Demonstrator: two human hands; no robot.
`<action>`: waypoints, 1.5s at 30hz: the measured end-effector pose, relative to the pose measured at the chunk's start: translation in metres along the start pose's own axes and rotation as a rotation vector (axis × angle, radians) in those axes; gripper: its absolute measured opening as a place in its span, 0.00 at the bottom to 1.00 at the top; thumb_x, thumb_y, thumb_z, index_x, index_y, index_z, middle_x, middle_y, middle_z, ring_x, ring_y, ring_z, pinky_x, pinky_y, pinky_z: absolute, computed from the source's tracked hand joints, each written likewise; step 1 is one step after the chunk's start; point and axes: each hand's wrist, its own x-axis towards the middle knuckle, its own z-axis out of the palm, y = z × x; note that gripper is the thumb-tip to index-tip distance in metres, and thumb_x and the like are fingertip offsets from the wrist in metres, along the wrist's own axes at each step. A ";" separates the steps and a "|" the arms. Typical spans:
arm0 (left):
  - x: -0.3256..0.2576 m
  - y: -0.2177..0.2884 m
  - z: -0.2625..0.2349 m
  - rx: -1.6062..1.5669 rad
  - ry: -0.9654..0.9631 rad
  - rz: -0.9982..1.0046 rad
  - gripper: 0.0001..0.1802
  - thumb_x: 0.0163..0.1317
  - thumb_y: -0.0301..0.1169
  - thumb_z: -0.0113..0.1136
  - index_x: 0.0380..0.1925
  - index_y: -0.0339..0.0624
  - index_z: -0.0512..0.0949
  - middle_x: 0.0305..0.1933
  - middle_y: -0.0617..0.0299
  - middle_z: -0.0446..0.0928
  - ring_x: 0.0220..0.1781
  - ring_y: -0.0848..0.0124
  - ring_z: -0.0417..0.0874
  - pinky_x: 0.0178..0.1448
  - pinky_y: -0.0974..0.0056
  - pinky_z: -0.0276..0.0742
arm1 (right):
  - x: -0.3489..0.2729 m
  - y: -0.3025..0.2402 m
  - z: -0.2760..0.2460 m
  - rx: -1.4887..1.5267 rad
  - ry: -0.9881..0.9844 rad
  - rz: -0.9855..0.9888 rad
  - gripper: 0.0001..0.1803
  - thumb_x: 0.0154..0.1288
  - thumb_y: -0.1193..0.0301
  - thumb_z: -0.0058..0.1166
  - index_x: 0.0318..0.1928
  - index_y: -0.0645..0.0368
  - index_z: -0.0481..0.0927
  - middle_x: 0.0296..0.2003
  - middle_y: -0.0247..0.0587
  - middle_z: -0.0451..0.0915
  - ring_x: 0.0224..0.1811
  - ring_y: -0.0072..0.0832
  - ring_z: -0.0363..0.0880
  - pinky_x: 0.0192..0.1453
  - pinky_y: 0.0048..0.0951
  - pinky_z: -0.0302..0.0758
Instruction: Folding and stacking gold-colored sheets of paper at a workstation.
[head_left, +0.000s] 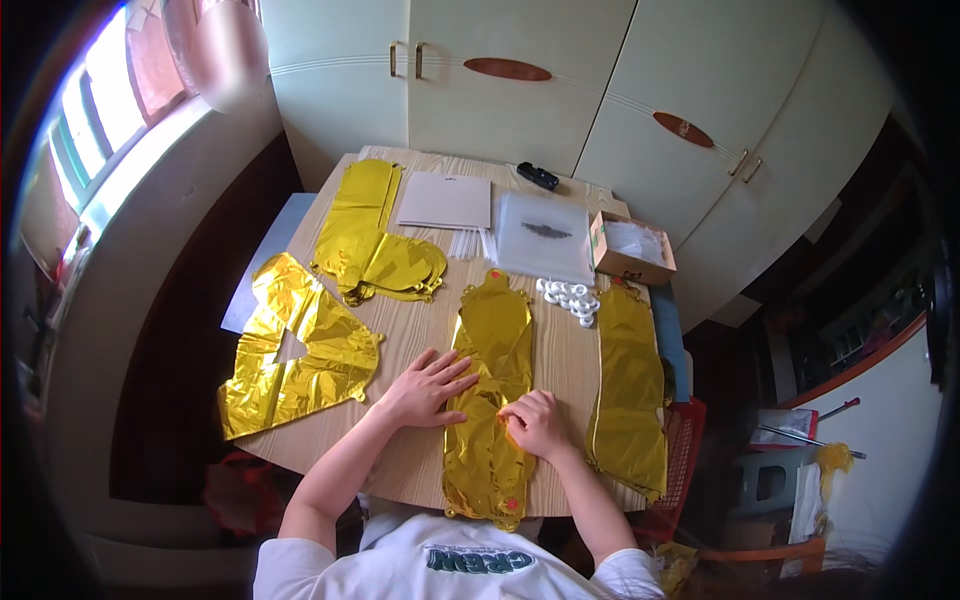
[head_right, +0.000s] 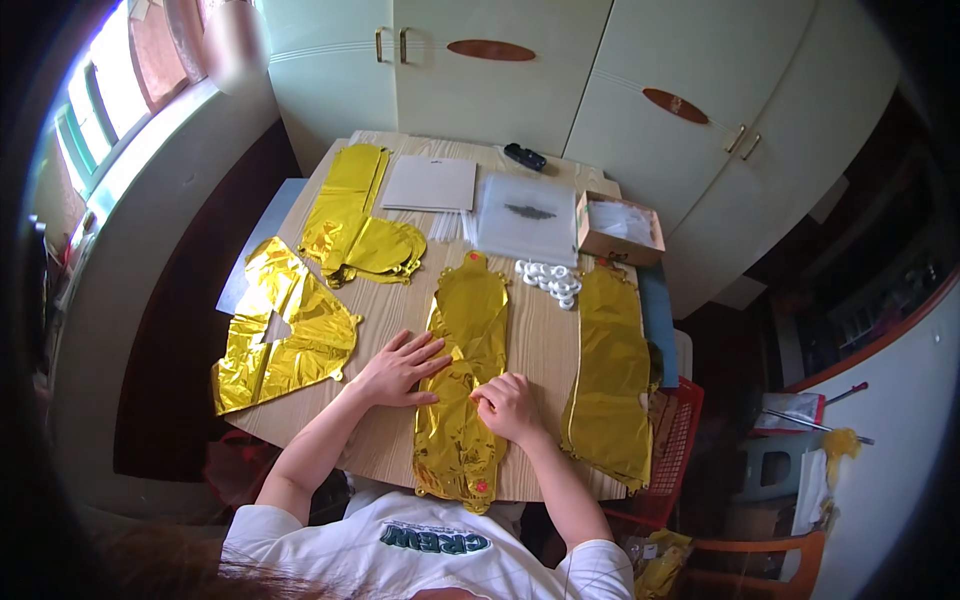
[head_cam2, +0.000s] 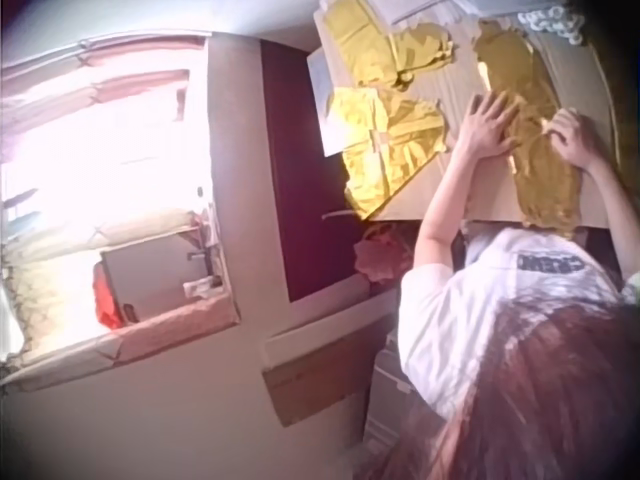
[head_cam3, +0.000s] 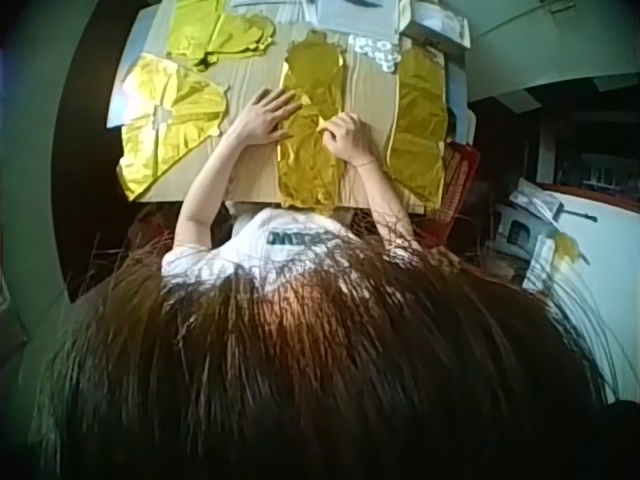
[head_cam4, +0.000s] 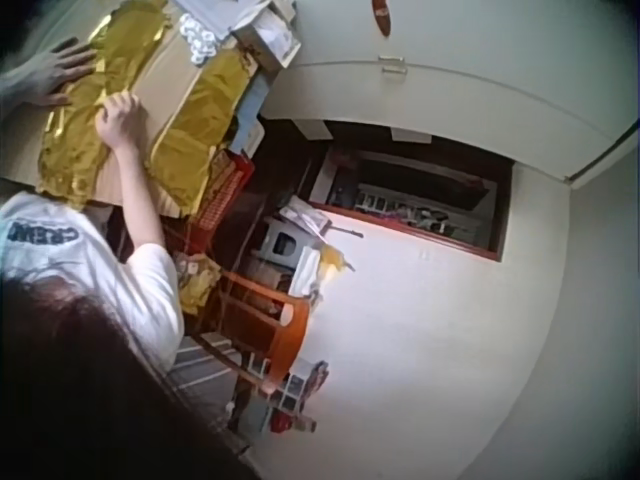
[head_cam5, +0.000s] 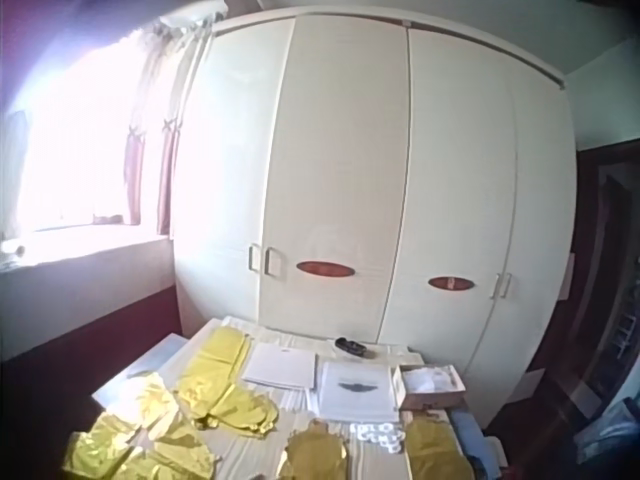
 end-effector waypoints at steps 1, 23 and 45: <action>0.000 0.001 0.000 0.005 -0.005 0.003 0.43 0.64 0.66 0.48 0.74 0.57 0.61 0.79 0.57 0.57 0.81 0.56 0.53 0.80 0.43 0.44 | -0.001 -0.001 -0.001 -0.019 -0.003 0.015 0.04 0.54 0.74 0.59 0.31 0.48 0.83 0.32 0.28 0.81 0.41 0.30 0.78 0.50 0.37 0.70; -0.001 -0.001 0.004 0.025 -0.039 -0.006 0.43 0.62 0.59 0.55 0.75 0.59 0.58 0.80 0.61 0.54 0.81 0.60 0.53 0.81 0.43 0.44 | -0.002 -0.069 0.014 -0.021 -0.405 -0.323 0.23 0.65 0.61 0.58 0.60 0.49 0.80 0.68 0.39 0.69 0.74 0.36 0.61 0.76 0.45 0.59; -0.001 -0.002 0.006 0.035 0.021 0.020 0.50 0.59 0.71 0.49 0.74 0.53 0.60 0.79 0.58 0.57 0.81 0.58 0.54 0.80 0.43 0.44 | -0.006 -0.012 -0.009 -0.047 -0.240 -0.116 0.20 0.68 0.65 0.55 0.59 0.51 0.81 0.62 0.39 0.78 0.69 0.37 0.70 0.75 0.47 0.62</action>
